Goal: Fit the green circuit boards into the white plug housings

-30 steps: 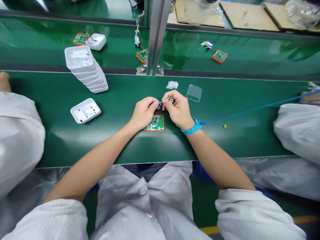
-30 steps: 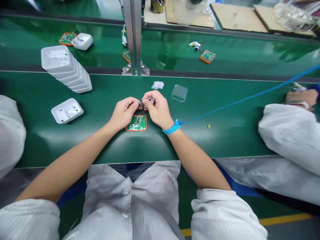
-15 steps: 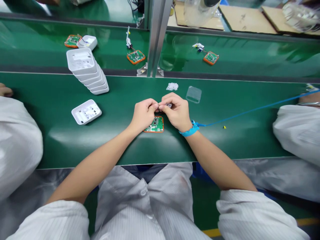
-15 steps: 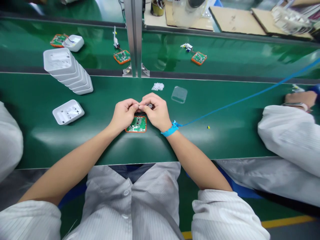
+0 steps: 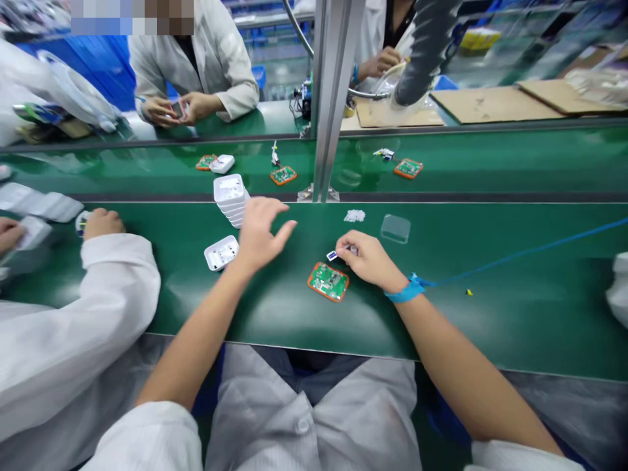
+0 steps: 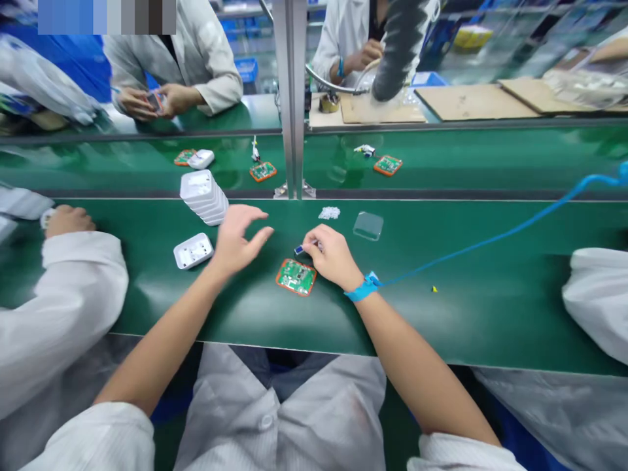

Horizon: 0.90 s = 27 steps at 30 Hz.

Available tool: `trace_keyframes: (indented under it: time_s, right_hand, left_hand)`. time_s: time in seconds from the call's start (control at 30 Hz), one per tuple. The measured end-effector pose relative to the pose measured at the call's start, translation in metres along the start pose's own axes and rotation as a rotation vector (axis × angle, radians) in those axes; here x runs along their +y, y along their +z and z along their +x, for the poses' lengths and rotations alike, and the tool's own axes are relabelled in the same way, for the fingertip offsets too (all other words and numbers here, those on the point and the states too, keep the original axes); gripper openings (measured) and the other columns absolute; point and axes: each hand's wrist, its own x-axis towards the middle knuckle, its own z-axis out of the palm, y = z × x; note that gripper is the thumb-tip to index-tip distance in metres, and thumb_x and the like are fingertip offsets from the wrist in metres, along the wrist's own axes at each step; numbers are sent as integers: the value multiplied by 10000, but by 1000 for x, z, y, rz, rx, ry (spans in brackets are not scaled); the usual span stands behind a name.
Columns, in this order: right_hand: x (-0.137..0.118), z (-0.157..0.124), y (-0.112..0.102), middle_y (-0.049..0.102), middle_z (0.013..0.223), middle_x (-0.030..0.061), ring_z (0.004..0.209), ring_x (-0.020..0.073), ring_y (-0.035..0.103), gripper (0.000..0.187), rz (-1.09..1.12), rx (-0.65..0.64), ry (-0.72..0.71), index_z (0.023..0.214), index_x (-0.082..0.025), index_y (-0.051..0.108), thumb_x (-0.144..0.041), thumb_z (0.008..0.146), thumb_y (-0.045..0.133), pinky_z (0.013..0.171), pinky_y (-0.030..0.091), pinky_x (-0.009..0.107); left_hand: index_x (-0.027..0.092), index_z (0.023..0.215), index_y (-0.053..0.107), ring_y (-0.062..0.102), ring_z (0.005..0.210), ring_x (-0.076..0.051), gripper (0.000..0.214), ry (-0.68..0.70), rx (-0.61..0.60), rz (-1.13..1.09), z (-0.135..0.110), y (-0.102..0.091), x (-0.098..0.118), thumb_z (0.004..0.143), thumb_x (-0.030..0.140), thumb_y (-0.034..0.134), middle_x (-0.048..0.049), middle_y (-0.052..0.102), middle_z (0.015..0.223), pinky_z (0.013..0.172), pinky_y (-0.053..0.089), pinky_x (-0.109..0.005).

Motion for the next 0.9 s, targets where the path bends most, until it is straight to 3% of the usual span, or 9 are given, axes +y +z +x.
trace_keyframes:
  time_s: [0.1,0.2,0.3,0.37,0.5,0.6,0.67,0.8,0.9]
  right_hand:
    - [3,1,-7,653,881,65,827,204,617,125,-110,-240,27,822,-189,680,-220,894,582,813,483,338]
    - [-3,-4,-10,616,1161,160,1005,283,620,247,-405,-178,32,1127,-178,711,-323,941,634,913,486,400]
    - [-12,-12,-11,602,1183,211,1000,337,627,432,-626,-137,160,1250,-139,649,-466,970,612,867,492,429]
    - [-15,-15,-11,643,1085,194,963,331,646,368,-652,-218,213,1170,-118,657,-430,996,572,817,491,401]
    - [-13,-14,-6,684,1085,157,1006,300,654,228,-500,-220,162,1173,-129,643,-199,964,584,836,495,377]
    - [-10,-10,-1,678,991,88,890,235,659,200,-127,-96,76,1088,-160,666,-205,895,699,789,527,346]
    - [-10,-9,2,663,950,58,817,199,651,168,94,-36,-32,1009,-181,700,-244,863,755,738,540,324]
    - [-6,-10,6,668,949,46,761,175,628,196,156,113,-209,1093,-243,768,-278,903,733,685,531,319]
    - [-3,-10,8,648,926,50,783,187,619,218,23,208,-285,1134,-266,778,-271,924,715,707,536,338]
  left_hand:
    - [228,1157,655,505,1259,-356,432,8,38,288,31,-66,-37,807,449,775,-128,658,1282,1112,347,-576]
    - [278,1262,620,393,1320,-427,844,-78,-138,408,64,-111,-78,545,584,945,-145,585,1380,1127,278,-656]
    - [261,1290,613,401,1317,-446,960,-188,-323,437,85,-125,-106,487,680,928,-127,635,1280,1111,228,-726]
    - [234,1238,646,460,1294,-444,906,-232,-372,406,93,-126,-113,473,622,938,-118,674,1214,1109,245,-718]
    - [216,1201,648,570,1216,-375,809,-179,-222,217,96,-128,-89,479,464,916,-120,668,1235,1044,433,-509]
    - [220,1182,632,609,1078,-253,659,-89,18,-5,82,-106,-46,599,440,844,-88,622,1262,924,488,-354]
    - [210,1069,640,594,926,-186,512,-106,127,-160,63,-71,-18,654,459,807,-53,628,1118,807,480,-292]
    - [204,718,462,424,627,-107,431,-498,117,-532,17,18,9,841,587,615,48,441,678,599,372,-236]
    - [204,656,412,378,593,-99,487,-579,28,-539,-8,56,15,851,588,639,66,398,593,582,328,-236]
